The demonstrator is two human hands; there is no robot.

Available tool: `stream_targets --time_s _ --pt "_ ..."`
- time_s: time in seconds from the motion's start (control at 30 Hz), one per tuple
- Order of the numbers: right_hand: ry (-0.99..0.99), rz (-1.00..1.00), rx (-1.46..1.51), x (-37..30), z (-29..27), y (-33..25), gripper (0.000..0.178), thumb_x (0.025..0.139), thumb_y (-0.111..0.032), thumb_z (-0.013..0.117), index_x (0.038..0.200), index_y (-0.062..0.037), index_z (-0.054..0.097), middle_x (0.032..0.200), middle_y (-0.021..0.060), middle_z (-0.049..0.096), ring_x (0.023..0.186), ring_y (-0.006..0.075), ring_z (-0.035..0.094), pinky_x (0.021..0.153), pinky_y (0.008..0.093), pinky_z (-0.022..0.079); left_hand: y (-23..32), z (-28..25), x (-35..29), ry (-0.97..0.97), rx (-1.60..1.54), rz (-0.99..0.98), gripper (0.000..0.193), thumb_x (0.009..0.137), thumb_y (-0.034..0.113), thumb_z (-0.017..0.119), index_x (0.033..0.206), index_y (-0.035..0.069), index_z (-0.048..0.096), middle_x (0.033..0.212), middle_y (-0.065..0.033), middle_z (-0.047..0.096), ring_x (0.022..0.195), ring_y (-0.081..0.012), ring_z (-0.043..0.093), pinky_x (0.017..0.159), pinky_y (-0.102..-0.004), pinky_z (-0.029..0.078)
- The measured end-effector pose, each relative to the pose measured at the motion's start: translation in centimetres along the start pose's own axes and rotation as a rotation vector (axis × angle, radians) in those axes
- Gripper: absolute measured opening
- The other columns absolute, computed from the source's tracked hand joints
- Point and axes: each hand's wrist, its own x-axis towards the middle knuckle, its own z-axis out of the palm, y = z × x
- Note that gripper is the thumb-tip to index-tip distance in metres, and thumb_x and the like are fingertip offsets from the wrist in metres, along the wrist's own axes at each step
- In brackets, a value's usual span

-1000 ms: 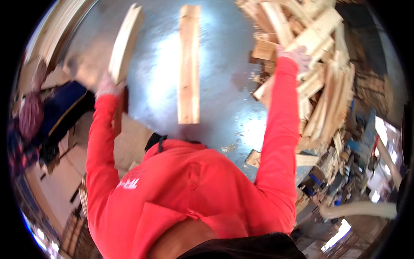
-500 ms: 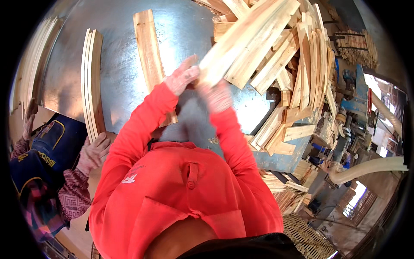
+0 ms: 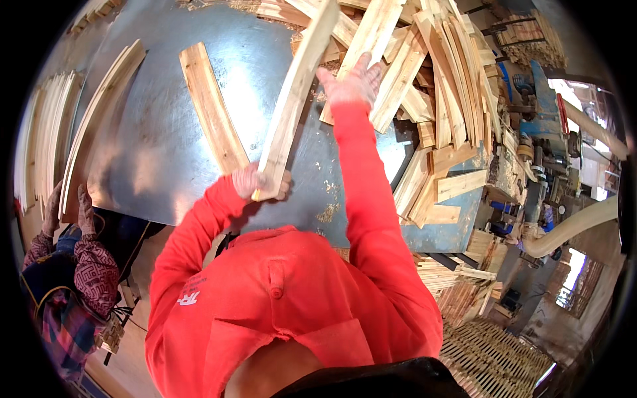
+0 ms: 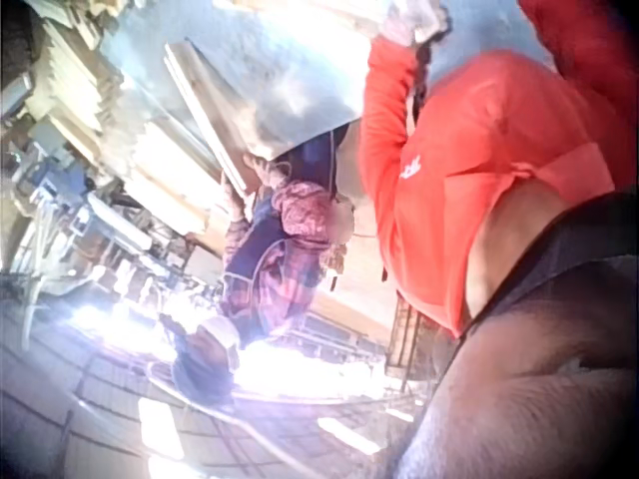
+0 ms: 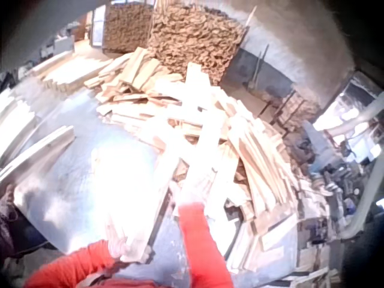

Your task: The person sorts and stacks wooden planks on a metal workbench. They pick up individual pieces of wood, inspect them, and place them into a growing pile on the left side of the table, occasionally moving other pieces aside to clear space.

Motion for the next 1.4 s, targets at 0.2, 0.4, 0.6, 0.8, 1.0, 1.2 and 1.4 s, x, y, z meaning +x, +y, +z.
stream_targets --time_s 0.2,0.4,0.6,0.8,1.0,1.2,1.4 --pt "-0.153 0.259 -0.197 3.6 1.0 1.1 0.11 0.072 -0.042 0.074 0.154 -0.0178 0.003 0.156 0.0271 -0.002 0.144 0.0417 0.013 0.115 0.0436 0.023 2.4 3.5 -6.0 0.285 0.244 0.192 0.054 0.086 0.019 0.059 0.13 -0.009 0.044 0.119 -0.0184 0.058 0.106 -0.0281 0.06 0.094 -0.038 0.049" --pt "0.059 0.178 -0.315 3.5 -3.7 5.5 0.11 0.069 -0.044 0.077 0.153 -0.0185 0.01 0.155 0.0278 0.011 0.139 0.0427 0.028 0.111 0.0384 0.033 0.0 -17.5 -27.1 0.94 -0.535 0.499 0.024 0.088 0.005 0.056 0.111 0.0 0.052 0.091 -0.008 0.056 0.073 -0.0168 0.054 0.061 -0.0273 0.049" --pt "-0.177 0.467 -0.169 3.6 -3.7 5.7 0.118 0.064 -0.038 0.082 0.152 -0.0126 0.008 0.15 0.0231 0.026 0.137 0.034 0.035 0.111 0.039 0.035 -0.3 -10.8 -27.5 1.252 0.221 0.128 0.048 0.077 -0.003 0.051 0.124 0.01 0.047 0.097 -0.013 0.059 0.07 -0.0276 0.058 0.059 -0.0393 0.051" --pt "-0.329 0.098 1.068 -3.2 -4.6 9.7 0.091 0.069 -0.022 0.079 0.143 -0.0036 0.029 0.13 0.0219 0.046 0.107 0.0322 0.057 0.092 0.0406 0.05 -2.9 -13.1 -28.3 1.417 1.056 0.089 0.026 0.089 0.014 0.055 0.113 0.009 0.061 0.083 -0.0061 0.063 0.071 -0.0182 0.059 0.065 -0.0301 0.049" --pt "-0.656 0.205 1.915 -13.0 -4.4 4.3 0.085 0.063 -0.026 0.078 0.134 0.0005 0.039 0.113 0.0178 0.056 0.098 0.0282 0.059 0.085 0.0411 0.051 2.0 -10.9 -24.2 1.55 1.191 -0.13 0.049 0.083 0.039 0.061 0.128 0.021 0.056 0.11 -0.0129 0.068 0.106 -0.0291 0.063 0.09 -0.0352 0.047" --pt "-0.724 0.163 1.643 -15.1 1.1 4.3 0.083 0.059 -0.02 0.079 0.131 -0.0003 0.043 0.105 0.017 0.058 0.094 0.0293 0.06 0.084 0.0398 0.051 0.1 -7.5 -18.2 1.333 0.85 0.081 0.037 0.084 0.013 0.055 0.12 0.004 0.057 0.089 -0.0072 0.065 0.077 -0.0172 0.061 0.069 -0.031 0.051" --pt "-0.736 0.46 1.557 -20.7 9.3 3.3 0.059 0.076 -0.017 0.073 0.13 -0.0093 0.05 0.114 0.0107 0.061 0.109 0.0223 0.057 0.091 0.0403 0.048 -8.0 -7.6 -12.2 1.194 0.903 0.405 0.054 0.083 0.005 0.044 0.137 0.0 0.043 0.107 -0.016 0.064 0.095 -0.0235 0.06 0.088 -0.0324 0.048"
